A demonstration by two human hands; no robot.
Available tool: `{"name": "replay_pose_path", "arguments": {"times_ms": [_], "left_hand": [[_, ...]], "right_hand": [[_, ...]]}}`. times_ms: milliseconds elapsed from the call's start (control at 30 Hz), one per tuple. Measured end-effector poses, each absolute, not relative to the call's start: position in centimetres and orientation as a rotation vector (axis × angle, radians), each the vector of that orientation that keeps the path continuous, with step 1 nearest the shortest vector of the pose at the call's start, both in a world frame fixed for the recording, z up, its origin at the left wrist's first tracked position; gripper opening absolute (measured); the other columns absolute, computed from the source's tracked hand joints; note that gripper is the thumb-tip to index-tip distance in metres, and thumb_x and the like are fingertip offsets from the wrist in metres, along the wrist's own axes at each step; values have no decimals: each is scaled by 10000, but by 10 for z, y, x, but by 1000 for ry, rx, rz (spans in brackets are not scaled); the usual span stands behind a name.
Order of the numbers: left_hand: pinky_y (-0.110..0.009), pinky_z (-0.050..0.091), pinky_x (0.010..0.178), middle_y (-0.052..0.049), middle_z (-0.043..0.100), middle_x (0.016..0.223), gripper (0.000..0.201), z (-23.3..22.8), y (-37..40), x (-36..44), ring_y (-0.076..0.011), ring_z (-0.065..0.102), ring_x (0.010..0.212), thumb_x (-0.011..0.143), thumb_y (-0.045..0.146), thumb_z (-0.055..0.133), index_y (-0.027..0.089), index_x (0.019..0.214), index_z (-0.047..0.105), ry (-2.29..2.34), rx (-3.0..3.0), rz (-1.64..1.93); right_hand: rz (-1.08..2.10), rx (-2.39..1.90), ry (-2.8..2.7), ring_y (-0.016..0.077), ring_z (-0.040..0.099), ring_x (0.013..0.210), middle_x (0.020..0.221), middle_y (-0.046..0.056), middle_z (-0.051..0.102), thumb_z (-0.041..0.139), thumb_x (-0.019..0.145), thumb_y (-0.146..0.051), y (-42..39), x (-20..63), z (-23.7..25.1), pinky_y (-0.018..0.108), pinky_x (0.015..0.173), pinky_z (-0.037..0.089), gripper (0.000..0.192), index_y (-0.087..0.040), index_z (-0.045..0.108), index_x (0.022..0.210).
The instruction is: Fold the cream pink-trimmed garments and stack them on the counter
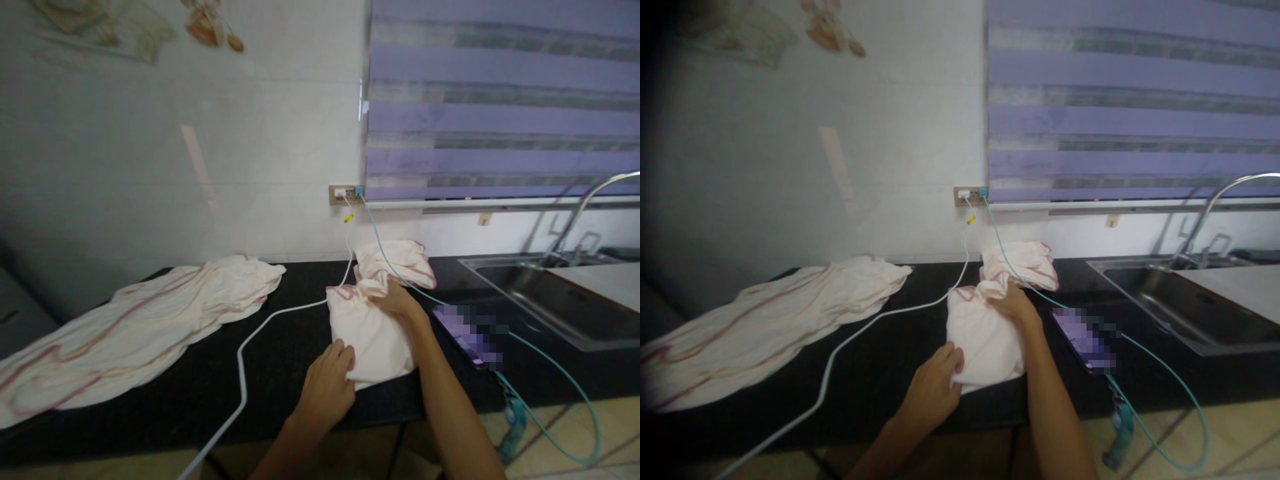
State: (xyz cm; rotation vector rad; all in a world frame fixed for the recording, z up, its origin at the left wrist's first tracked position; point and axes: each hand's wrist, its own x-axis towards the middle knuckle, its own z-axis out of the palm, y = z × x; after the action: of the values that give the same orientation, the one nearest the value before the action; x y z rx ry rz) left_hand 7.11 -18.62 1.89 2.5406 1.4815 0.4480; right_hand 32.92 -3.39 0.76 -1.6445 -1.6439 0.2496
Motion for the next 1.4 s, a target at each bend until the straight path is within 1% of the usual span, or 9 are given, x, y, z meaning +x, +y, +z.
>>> {"name": "replay_pose_path", "arguments": {"times_ms": [200,367,500,800,933,1000,1133,1300,1400], "left_hand": [[-336,373,730,-31,596,912,255,11,-181,53,-204,562,918,720,-29,428,224,758,414,1294,2698,475],[-323,371,721,-24,592,950,309,15,-189,48,-182,561,921,679,-31,463,222,850,506,896,2849,442],[-318,400,744,-16,606,953,235,27,-203,56,-178,565,890,780,35,527,229,909,556,665,2894,438],[-366,503,974,-95,658,1052,208,29,-135,81,-221,619,1049,979,120,410,177,1032,604,783,2549,959],[-444,520,1004,-141,662,1066,115,14,-106,88,-275,633,1063,946,173,520,140,1015,607,1032,2570,878],[-494,495,1065,-182,662,1142,203,5,-105,89,-314,618,1146,942,231,569,106,1095,612,1092,2661,765],[-551,353,1217,-217,535,1484,485,-6,-115,84,-347,470,1420,984,307,543,108,1424,502,1094,2796,598],[-543,331,1237,-164,424,1617,527,-6,-118,76,-349,399,1492,1019,387,491,208,1515,476,1078,2846,449],[-545,329,1241,-142,403,1638,546,-7,-118,72,-338,376,1511,1034,400,466,239,1555,445,1090,2855,426]], "right_hand": [[216,-1764,-1668,303,648,1190,1208,204,716,794,726,-225,-35,332,6,360,1049,452,450,-101,715,1151],[162,-1763,-1648,284,607,1258,1292,195,686,690,793,-194,-30,330,11,378,1106,419,442,-107,692,1226],[126,-1778,-1597,256,602,1252,1330,172,666,602,841,-178,-35,336,12,355,1085,429,468,-112,637,1303],[-121,-1633,-1603,250,596,1102,1207,174,630,492,911,-148,-42,287,25,325,979,442,312,-113,642,1183],[79,-1447,-2056,176,604,981,1074,83,694,440,962,-120,-38,245,11,267,918,444,284,-157,674,1117],[129,-1489,-2156,167,608,948,1040,79,707,436,979,-132,-35,240,3,263,899,444,274,-148,692,1074],[109,-1647,-2151,218,580,1154,1171,149,697,474,983,-200,-32,252,-6,320,1056,380,270,-107,714,1067],[68,-1913,-2011,364,438,1374,1410,244,587,503,973,-381,-39,258,-7,530,1165,256,453,-82,662,1275],[26,-2050,-1904,390,322,1468,1544,228,481,447,993,-459,-45,259,-6,602,1192,164,547,-111,604,1385]]}}
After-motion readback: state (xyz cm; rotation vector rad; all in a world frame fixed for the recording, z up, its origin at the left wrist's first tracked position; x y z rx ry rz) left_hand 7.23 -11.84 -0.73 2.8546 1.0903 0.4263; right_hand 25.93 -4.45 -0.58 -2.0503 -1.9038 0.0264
